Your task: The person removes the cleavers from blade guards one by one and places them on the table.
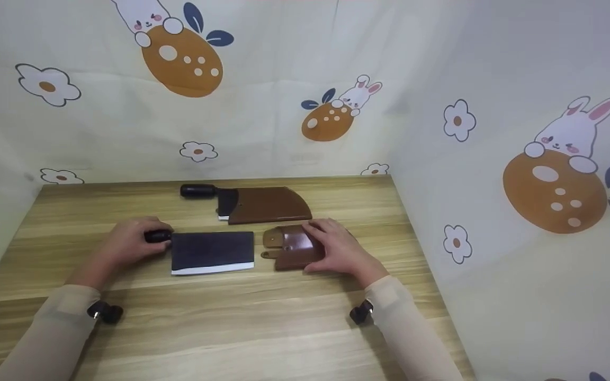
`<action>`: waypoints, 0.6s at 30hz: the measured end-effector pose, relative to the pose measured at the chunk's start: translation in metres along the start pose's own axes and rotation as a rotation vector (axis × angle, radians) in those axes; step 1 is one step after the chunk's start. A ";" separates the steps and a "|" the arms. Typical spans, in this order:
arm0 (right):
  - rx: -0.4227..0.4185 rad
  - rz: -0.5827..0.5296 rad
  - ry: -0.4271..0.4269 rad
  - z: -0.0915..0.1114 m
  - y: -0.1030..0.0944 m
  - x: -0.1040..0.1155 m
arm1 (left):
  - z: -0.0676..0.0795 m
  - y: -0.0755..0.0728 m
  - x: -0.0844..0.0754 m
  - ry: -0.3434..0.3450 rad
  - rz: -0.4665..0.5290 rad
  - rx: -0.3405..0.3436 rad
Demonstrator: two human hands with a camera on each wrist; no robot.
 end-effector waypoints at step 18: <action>0.046 -0.090 -0.024 -0.002 0.008 -0.006 | -0.001 0.005 0.002 -0.004 -0.002 0.051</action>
Point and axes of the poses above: each hand's wrist, its own z-axis away from the middle knuckle, its own y-axis out of the palm, x = y × z, the point moved 2 cm from there along -z, towards the middle knuckle, and after that the axes turned 13 degrees about -z, right-handed, at the moved point
